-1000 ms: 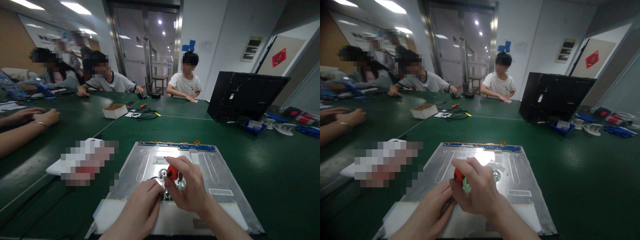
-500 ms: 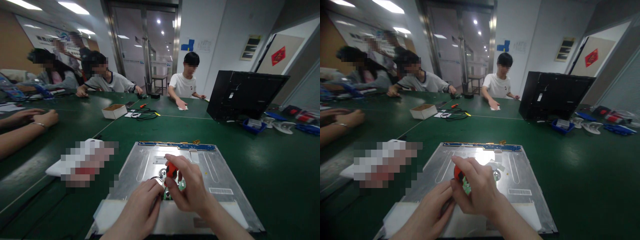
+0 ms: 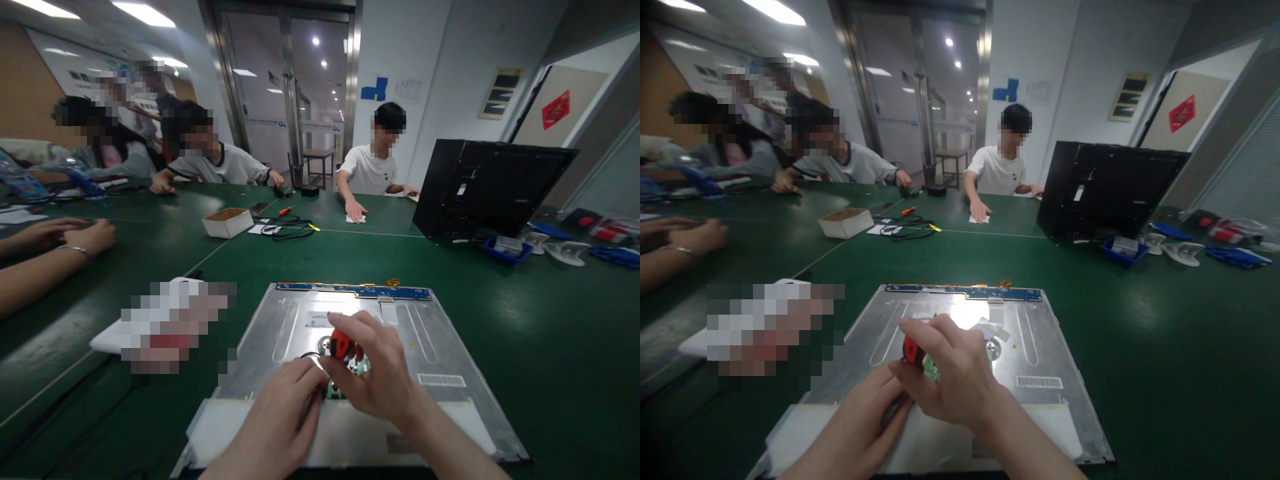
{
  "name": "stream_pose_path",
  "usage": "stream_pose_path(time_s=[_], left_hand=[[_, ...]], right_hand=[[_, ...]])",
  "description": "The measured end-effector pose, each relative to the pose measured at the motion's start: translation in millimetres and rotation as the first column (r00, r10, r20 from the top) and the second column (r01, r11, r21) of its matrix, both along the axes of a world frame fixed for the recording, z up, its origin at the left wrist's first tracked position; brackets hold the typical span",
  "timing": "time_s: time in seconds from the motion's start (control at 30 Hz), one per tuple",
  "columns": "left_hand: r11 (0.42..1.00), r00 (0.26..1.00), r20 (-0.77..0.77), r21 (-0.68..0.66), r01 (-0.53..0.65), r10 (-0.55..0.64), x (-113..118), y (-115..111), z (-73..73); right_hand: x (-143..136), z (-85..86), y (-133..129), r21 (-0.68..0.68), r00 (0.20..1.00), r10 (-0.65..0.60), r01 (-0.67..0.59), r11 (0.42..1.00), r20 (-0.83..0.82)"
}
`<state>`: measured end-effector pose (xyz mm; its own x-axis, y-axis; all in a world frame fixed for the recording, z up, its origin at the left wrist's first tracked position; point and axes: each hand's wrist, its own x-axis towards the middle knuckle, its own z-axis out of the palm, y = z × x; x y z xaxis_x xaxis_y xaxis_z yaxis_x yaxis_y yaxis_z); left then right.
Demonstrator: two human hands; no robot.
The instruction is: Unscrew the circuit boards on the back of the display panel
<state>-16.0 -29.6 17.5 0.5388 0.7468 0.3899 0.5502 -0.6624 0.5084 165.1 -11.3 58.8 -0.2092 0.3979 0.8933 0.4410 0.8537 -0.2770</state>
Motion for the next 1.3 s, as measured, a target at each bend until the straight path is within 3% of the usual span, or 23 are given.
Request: stream_pose_path(time_s=[0.33,0.67,1.07,1.3], left_hand=[[0.999,1.0,-0.017,-0.034,-0.002,0.001,0.3,-0.3,2.5],[1.0,1.0,-0.016,-0.003,-0.007,0.007,1.7,-0.4,2.4],[0.999,1.0,-0.031,-0.034,0.002,-0.003,0.6,-0.2,1.1],[0.999,0.999,-0.034,-0.039,-0.002,0.001,0.6,-0.6,1.1]], right_hand=[[2.4,5.0,-3.0,-0.065,0.995,0.097,-0.097,0.993,0.0],[0.8,-1.6,-0.7,-0.017,1.0,-0.019,0.019,1.0,0.007],[3.0,2.2,-5.0,-0.065,0.999,0.034,-0.032,0.997,0.027],[0.1,-0.1,-1.5,-0.007,0.999,-0.039,0.039,0.999,0.006]])
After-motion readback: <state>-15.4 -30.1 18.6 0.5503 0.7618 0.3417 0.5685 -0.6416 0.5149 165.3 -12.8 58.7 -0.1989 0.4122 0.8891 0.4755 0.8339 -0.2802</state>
